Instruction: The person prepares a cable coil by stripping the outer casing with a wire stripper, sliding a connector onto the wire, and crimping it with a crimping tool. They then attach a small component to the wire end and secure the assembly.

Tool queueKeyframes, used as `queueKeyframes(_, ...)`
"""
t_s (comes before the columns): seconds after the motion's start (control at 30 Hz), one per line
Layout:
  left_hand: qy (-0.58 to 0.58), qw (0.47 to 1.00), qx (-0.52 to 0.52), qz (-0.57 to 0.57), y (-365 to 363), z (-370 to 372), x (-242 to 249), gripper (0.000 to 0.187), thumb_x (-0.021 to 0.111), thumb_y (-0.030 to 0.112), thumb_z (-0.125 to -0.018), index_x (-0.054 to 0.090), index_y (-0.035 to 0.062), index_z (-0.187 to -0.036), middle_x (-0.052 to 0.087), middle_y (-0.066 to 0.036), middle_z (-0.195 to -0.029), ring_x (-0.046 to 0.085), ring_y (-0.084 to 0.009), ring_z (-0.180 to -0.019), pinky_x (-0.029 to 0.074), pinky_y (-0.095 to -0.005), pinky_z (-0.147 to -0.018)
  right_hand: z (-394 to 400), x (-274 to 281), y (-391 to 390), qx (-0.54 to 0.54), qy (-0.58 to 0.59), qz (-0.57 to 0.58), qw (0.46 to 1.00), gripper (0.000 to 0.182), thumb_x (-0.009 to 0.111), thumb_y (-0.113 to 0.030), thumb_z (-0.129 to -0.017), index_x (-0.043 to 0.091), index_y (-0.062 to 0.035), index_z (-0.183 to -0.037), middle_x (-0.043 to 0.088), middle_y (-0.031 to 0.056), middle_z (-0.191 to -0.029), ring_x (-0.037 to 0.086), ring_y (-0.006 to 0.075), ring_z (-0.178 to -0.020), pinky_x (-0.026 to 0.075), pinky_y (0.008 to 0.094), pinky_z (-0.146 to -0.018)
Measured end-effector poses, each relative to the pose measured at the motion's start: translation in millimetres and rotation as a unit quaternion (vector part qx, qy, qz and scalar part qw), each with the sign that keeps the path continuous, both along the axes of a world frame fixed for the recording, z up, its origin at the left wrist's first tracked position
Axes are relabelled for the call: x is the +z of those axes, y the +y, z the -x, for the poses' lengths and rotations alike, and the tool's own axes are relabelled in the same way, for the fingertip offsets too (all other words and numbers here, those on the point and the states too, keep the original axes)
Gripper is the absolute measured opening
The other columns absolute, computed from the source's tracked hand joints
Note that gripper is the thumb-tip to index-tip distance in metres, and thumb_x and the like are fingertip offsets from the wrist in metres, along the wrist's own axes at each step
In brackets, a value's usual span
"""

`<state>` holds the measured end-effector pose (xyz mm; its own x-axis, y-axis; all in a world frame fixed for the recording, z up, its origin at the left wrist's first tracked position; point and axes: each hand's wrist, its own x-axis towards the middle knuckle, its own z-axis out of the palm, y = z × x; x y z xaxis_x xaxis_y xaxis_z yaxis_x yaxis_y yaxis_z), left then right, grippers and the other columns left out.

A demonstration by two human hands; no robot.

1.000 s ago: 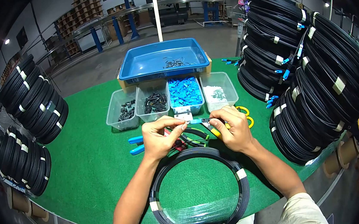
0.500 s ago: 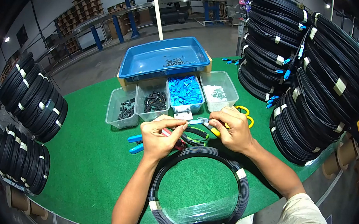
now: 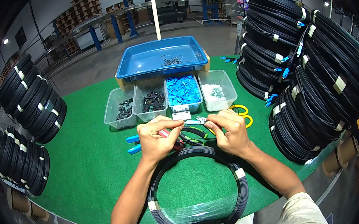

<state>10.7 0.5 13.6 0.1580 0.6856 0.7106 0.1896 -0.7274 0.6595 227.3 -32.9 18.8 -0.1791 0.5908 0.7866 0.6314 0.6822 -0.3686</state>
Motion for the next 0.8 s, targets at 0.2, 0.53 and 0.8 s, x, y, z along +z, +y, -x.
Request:
queueKeyframes(0.2, 0.001, 1.0, 0.018, 0.006, 0.9, -1.0, -4.9, 0.012, 0.076, -0.003, -0.073, 0.077, 0.0017, -0.084, 0.074, -0.012, -0.079, 0.07, -0.0158, -0.069, 0.054, -0.0257, -0.063, 0.5, -4.4, 4.2, 0.0, -0.001, 0.009, 1.0, 0.009, 0.071, -0.005, -0.08, 0.069, 0.0005, -0.087, 0.06, 0.0125, -0.068, 0.058, 0.03, -0.064, 0.044, 0.0389, -0.063)
queueKeyframes(0.53, -0.054, 0.984, -0.102, 0.134, 11.6, 11.3, -6.1, 0.017, 0.073, -0.008, -0.074, 0.073, -0.0058, -0.09, 0.073, -0.016, -0.086, 0.069, -0.0195, -0.077, 0.057, -0.0292, -0.071, -14.5, 3.6, 14.2, 0.067, 0.015, 0.055, 0.996, 0.008, 0.073, -0.006, -0.078, 0.071, -0.002, -0.085, 0.063, 0.0104, -0.07, 0.058, 0.0267, -0.065, 0.044, 0.0362, -0.066)
queueKeyframes(0.8, -0.095, 0.974, -0.13, 0.161, 8.8, 3.9, -16.1, 0.012, 0.073, -0.009, -0.072, 0.074, -0.0038, -0.083, 0.072, -0.011, -0.079, 0.067, -0.0133, -0.07, 0.054, -0.0245, -0.062, -10.2, 2.8, 9.8, 0.083, 0.036, 0.065, 0.994, 0.008, 0.072, -0.003, -0.076, 0.07, -0.0022, -0.083, 0.061, 0.0099, -0.066, 0.056, 0.0254, -0.062, 0.042, 0.0357, -0.062)
